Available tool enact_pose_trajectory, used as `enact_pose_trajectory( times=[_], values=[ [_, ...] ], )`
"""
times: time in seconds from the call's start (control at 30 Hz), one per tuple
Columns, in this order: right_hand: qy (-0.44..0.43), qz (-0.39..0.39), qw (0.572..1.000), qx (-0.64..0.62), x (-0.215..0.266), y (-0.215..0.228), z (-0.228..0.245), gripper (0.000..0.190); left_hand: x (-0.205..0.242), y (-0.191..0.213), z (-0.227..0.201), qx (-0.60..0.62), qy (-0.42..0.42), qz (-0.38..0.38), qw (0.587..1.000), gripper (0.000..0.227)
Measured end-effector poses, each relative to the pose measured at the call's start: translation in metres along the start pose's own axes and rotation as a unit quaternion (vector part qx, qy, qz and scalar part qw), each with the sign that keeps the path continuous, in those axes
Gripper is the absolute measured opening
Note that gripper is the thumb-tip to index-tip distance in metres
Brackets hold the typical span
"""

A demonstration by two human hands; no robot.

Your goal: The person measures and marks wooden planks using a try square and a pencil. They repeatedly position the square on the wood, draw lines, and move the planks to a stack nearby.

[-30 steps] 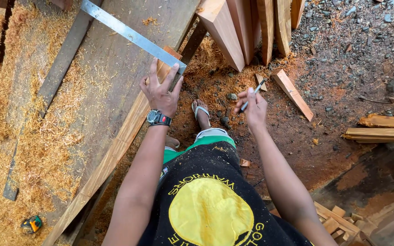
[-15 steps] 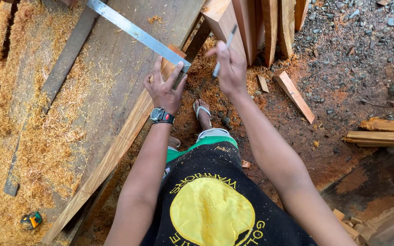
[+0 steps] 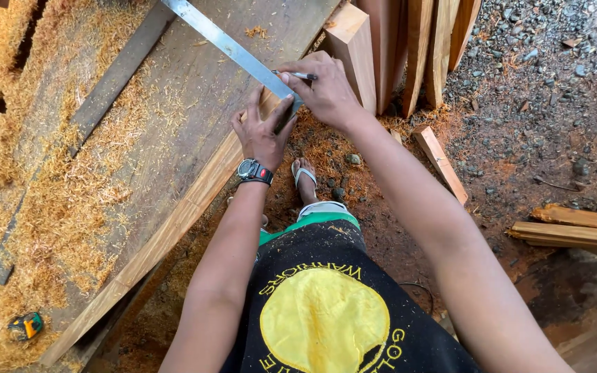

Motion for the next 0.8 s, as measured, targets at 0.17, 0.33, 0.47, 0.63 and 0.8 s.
enact_pose_trajectory(
  times=[0.17,0.33,0.47,0.63,0.8],
  values=[
    [0.016,0.041,0.995,0.091,0.011,0.023,0.001,0.058,0.002,-0.011,0.007,0.001,0.005,-0.002,1.0,0.064],
    [-0.059,0.025,0.998,-0.025,0.006,0.042,0.021,0.037,0.002,-0.016,0.009,-0.009,0.013,-0.001,1.0,0.073],
    [-0.042,-0.004,0.997,-0.061,-0.009,0.016,0.012,0.031,0.002,-0.018,0.008,-0.02,0.017,-0.002,1.0,0.076],
    [-0.03,0.035,0.999,-0.019,0.005,0.014,0.013,0.036,0.001,-0.011,0.004,0.003,0.013,-0.003,1.0,0.078],
    [-0.103,0.098,0.988,0.066,0.028,0.046,0.025,0.047,0.0,-0.011,0.001,0.009,0.034,0.006,0.999,0.069]
  ],
)
Point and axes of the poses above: each hand's wrist, its own x-axis away from the middle knuckle, its own y-axis out of the back of the hand, z = x × y, the point moved 4 cm from there along -x, towards the middle knuckle, and after that the axes turned 5 degrees about y, right-handed, at the moved point
